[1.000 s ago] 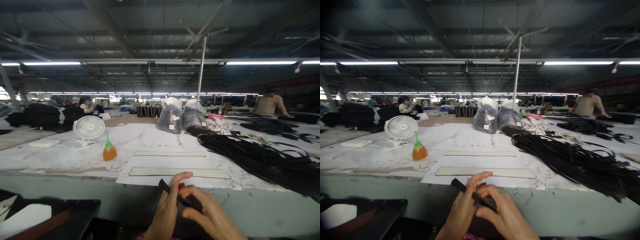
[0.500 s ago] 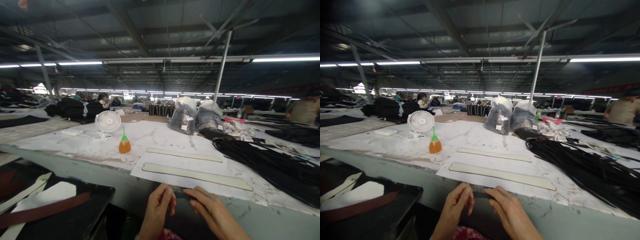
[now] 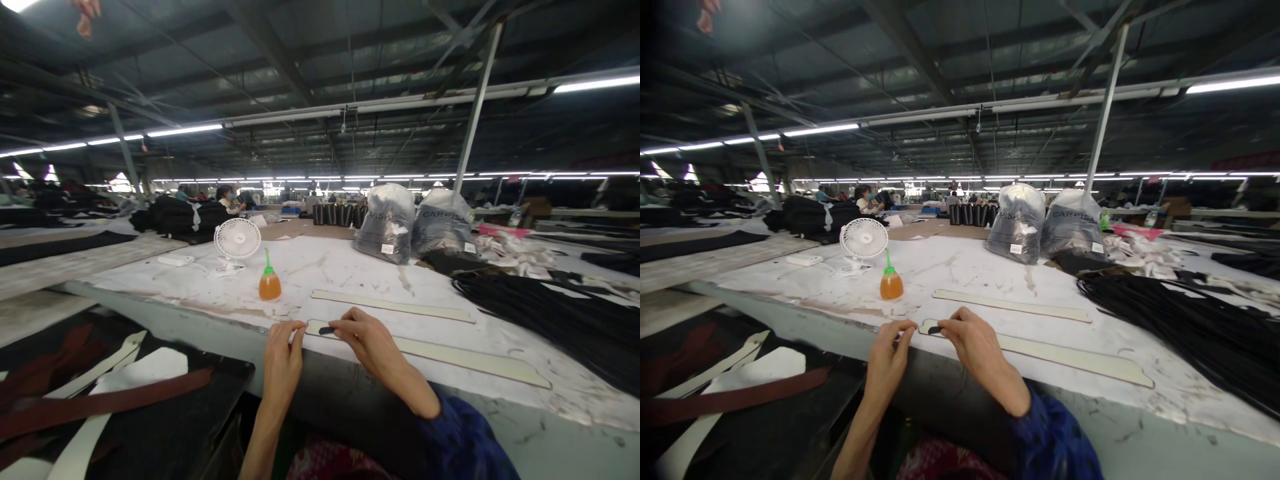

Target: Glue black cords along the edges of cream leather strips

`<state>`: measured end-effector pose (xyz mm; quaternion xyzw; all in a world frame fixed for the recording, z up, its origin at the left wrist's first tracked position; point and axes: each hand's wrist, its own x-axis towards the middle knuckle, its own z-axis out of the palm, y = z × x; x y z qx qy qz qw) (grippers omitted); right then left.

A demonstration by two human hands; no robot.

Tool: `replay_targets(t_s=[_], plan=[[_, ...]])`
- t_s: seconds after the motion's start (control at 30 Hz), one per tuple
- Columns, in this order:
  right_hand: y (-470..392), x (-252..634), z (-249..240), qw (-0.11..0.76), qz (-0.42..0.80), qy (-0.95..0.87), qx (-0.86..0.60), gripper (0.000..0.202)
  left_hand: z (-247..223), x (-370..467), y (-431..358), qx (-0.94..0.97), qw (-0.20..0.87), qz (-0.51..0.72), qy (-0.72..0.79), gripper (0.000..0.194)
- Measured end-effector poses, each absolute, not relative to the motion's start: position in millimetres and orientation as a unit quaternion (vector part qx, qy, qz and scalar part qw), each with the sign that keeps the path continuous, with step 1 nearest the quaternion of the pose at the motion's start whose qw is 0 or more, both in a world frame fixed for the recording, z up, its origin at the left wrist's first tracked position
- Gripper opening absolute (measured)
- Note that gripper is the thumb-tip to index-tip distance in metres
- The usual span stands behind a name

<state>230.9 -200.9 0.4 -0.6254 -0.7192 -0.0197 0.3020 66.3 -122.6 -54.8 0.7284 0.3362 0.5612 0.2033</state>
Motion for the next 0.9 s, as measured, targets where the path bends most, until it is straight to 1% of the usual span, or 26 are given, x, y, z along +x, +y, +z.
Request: replay_targets(t_s=[0.03,0.1,0.23,0.43,0.7,0.9], plan=[[-190.9,229.7,-2.1,0.303,-0.024,-0.709,-0.637,0.025,-58.4,62.6,-113.6,0.744,0.147,0.558,0.337,0.02],[-175.4,226.5,-8.3,0.292,-0.024,-0.696,-0.656,0.025,-67.5,58.2,-101.2,0.778,0.071,0.533,0.325,0.022],[-163.0,219.6,-18.1,0.267,-0.015,-0.689,-0.673,0.027,-83.3,58.2,-98.3,0.812,0.016,0.489,0.319,0.024],[-160.7,213.8,-21.2,0.265,-0.019,-0.69,-0.673,0.028,-87.5,61.3,-105.5,0.813,0.002,0.477,0.333,0.023],[-158.1,208.7,-23.1,0.199,-0.048,-0.709,-0.674,0.031,-90.0,60.9,-105.4,0.809,-0.005,0.486,0.329,0.025],[-155.8,206.5,-19.8,0.176,-0.052,-0.711,-0.678,0.032,-94.5,58.8,-102.1,0.81,-0.006,0.493,0.319,0.026]])
